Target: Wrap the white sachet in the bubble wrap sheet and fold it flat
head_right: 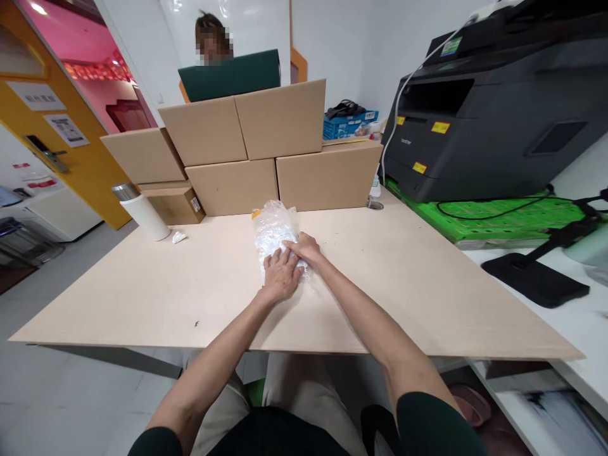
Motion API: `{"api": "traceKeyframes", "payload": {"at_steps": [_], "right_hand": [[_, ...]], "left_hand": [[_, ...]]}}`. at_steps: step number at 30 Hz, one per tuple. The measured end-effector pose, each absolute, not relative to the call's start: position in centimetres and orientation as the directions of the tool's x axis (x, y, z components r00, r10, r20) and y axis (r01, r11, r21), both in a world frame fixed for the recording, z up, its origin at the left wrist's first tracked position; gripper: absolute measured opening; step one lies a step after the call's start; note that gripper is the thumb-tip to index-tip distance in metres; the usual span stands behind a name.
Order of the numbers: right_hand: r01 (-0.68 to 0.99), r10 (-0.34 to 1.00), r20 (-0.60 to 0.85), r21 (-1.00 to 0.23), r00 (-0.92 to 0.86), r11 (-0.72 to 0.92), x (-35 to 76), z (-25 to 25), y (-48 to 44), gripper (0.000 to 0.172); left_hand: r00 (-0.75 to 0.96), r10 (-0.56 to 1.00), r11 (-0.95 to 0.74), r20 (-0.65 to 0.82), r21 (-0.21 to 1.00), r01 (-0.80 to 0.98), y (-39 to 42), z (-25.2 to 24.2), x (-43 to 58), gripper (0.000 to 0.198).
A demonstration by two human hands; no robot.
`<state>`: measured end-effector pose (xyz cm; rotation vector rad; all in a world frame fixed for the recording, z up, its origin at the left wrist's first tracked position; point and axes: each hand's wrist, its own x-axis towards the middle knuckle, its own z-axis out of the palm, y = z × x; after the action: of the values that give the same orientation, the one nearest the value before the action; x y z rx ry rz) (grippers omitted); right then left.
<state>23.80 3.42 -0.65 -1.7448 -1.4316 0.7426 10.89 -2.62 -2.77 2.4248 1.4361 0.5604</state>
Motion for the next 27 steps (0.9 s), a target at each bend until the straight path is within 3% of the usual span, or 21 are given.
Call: {"api": "traceKeyframes", "payload": {"at_steps": [3, 6, 8, 11, 14, 17, 19, 21, 24, 27], "right_hand": [[0.289, 0.975, -0.106, -0.944, 0.196, -0.161, 22.8, 0.0, 3.3, 0.031], [0.211, 0.981, -0.134, -0.964, 0.143, -0.162, 22.6, 0.8, 1.8, 0.033], [0.157, 0.983, -0.155, -0.973, 0.095, -0.169, 22.7, 1.4, 0.2, 0.034], [0.006, 0.971, -0.187, -0.982, -0.146, -0.188, 23.0, 2.4, -2.8, 0.038], [-0.133, 0.926, -0.137, -0.972, -0.353, -0.195, 23.0, 3.6, -5.8, 0.043], [-0.177, 0.939, -0.084, -0.973, -0.333, -0.150, 22.6, 4.7, -7.5, 0.041], [-0.199, 0.955, -0.062, -0.972, -0.291, -0.124, 22.0, 4.9, -7.6, 0.039], [-0.225, 0.973, -0.057, -0.968, -0.222, -0.108, 21.2, 4.5, -7.0, 0.039], [-0.230, 0.995, -0.053, -0.970, -0.090, -0.072, 20.1, 2.9, -5.2, 0.042], [-0.099, 0.999, -0.015, -0.995, 0.053, -0.010, 19.1, 0.9, -2.9, 0.043]], "left_hand": [[0.438, 0.865, -0.499, 0.245, 0.510, 0.701, -2.9, -2.6, 9.9, 0.049], [0.382, 0.849, -0.529, 0.366, 0.601, 0.599, -2.9, -2.1, 8.3, 0.046], [0.368, 0.833, -0.552, 0.414, 0.566, 0.612, -2.7, -1.3, 6.8, 0.046], [0.383, 0.840, -0.537, 0.385, 0.484, 0.691, -2.3, 0.9, 4.1, 0.049], [0.422, 0.851, -0.522, 0.313, 0.591, 0.615, -2.5, 3.4, 1.1, 0.044], [0.535, 0.799, -0.476, 0.274, 0.832, 0.285, -3.2, 5.2, -1.6, 0.048], [0.577, 0.795, -0.292, 0.188, 0.952, 0.092, -3.7, 5.5, -2.9, 0.062], [0.567, 0.819, -0.081, 0.089, 0.996, -0.039, -3.8, 5.1, -3.7, 0.078], [0.417, 0.909, 0.050, 0.029, 0.983, -0.179, -3.1, 3.2, -3.7, 0.081], [0.127, 0.992, 0.034, -0.018, 0.991, -0.127, -1.4, 0.8, -2.7, 0.064]]}}
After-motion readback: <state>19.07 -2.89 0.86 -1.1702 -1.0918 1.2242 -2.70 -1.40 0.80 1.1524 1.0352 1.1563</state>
